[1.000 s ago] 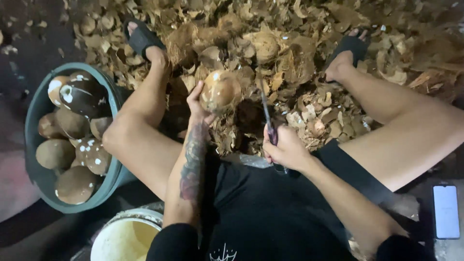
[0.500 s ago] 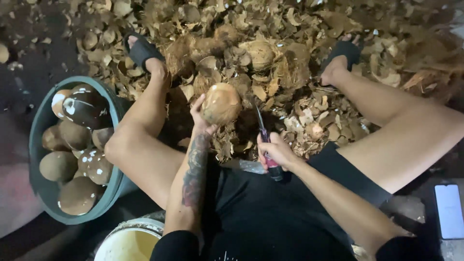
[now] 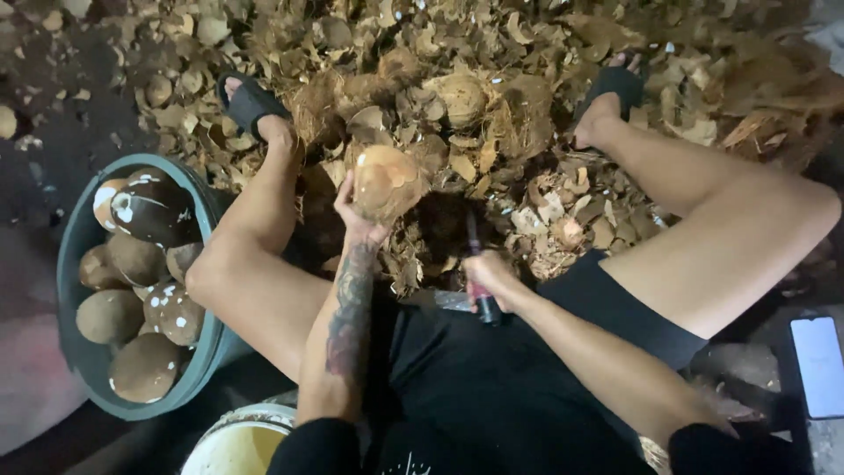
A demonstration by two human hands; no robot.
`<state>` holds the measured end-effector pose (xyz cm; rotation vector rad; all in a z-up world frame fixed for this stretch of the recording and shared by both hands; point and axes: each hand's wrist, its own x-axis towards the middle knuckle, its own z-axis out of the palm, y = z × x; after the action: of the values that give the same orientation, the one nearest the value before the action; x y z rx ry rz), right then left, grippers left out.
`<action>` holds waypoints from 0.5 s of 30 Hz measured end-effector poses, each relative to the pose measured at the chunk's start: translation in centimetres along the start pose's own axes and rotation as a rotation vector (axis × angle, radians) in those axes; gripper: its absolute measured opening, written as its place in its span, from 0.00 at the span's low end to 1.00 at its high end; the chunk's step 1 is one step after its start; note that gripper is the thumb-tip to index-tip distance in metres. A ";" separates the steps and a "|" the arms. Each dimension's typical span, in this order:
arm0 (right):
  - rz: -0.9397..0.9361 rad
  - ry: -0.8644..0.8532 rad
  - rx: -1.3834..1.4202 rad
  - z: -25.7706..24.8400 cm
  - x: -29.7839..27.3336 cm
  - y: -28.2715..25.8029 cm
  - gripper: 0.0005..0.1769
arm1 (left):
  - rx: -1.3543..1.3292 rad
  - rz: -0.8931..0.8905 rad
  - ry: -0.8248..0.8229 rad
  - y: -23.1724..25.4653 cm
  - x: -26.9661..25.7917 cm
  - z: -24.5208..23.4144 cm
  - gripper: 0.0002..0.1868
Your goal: Manually scraping the outer husk off coconuts using a knife while sitting on the floor.
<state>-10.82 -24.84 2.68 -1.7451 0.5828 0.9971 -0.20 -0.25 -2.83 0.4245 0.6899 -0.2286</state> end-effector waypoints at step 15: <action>-1.531 0.097 0.244 -2.8 -9.5 -6.8 0.08 | 0.208 0.098 0.038 -1.5 -0.3 -0.7 0.32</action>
<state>-9.80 -25.45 14.70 -1.4293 -0.5755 -0.2443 -1.38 -1.24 -3.59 0.6618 0.6830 -0.2008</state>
